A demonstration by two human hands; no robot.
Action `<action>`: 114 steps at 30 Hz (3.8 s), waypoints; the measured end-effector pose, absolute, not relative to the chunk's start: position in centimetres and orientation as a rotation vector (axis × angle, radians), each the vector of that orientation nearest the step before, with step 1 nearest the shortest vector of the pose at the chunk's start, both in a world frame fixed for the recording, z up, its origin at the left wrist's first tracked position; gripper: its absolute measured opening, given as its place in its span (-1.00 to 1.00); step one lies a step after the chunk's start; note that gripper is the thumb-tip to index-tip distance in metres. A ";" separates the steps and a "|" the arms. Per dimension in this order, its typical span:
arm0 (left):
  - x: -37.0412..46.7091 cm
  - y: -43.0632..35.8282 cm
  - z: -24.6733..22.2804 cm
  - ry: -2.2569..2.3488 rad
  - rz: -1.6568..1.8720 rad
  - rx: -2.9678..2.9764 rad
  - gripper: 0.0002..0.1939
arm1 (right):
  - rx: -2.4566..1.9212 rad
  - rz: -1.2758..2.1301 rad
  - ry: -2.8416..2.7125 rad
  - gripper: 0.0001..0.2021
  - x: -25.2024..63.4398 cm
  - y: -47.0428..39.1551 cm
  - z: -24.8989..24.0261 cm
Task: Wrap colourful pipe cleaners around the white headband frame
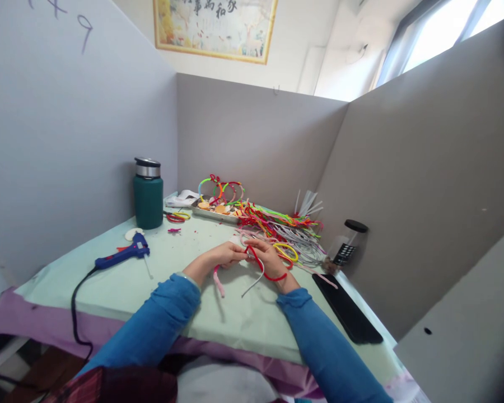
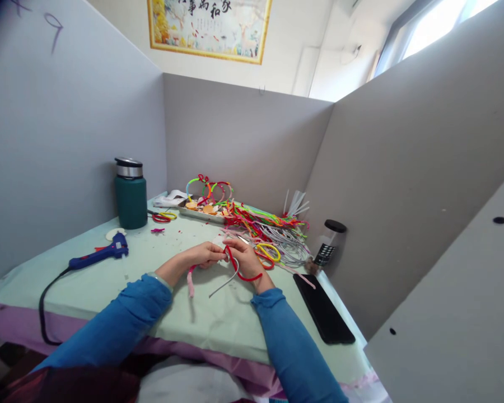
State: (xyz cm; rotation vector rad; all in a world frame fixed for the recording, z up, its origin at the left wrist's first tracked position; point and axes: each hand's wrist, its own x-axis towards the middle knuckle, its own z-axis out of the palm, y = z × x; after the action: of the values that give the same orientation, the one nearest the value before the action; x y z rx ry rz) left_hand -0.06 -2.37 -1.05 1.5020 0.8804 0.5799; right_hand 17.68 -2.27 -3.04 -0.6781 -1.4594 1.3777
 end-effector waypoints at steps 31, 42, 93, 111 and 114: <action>0.4 -2.5 -0.4 0.818 0.759 1.470 -0.59 | -0.742 1.249 -1.242 -0.70 17.2 -2.7 -2.6; 0.2 -2.3 -0.5 0.797 0.776 1.452 -0.65 | -0.674 1.201 -1.453 -0.81 17.8 -3.4 -1.9; 0.1 -0.7 -1.6 0.829 1.068 1.233 -0.71 | -0.752 0.315 -1.794 -0.84 16.6 -2.1 -4.4; -0.3 -1.1 -1.2 0.837 0.811 1.261 -0.66 | -0.710 0.714 -1.691 -0.81 16.8 -1.9 -3.8; -0.2 -1.2 -1.2 0.838 0.788 1.278 -0.66 | -0.686 0.694 -1.683 -0.87 16.9 -1.9 -3.8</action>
State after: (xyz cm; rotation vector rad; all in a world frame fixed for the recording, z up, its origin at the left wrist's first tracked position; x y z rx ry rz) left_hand -0.24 -1.17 -1.25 1.2776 0.8375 0.7876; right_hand 16.89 -1.91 -3.77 -0.6861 -1.6833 0.6936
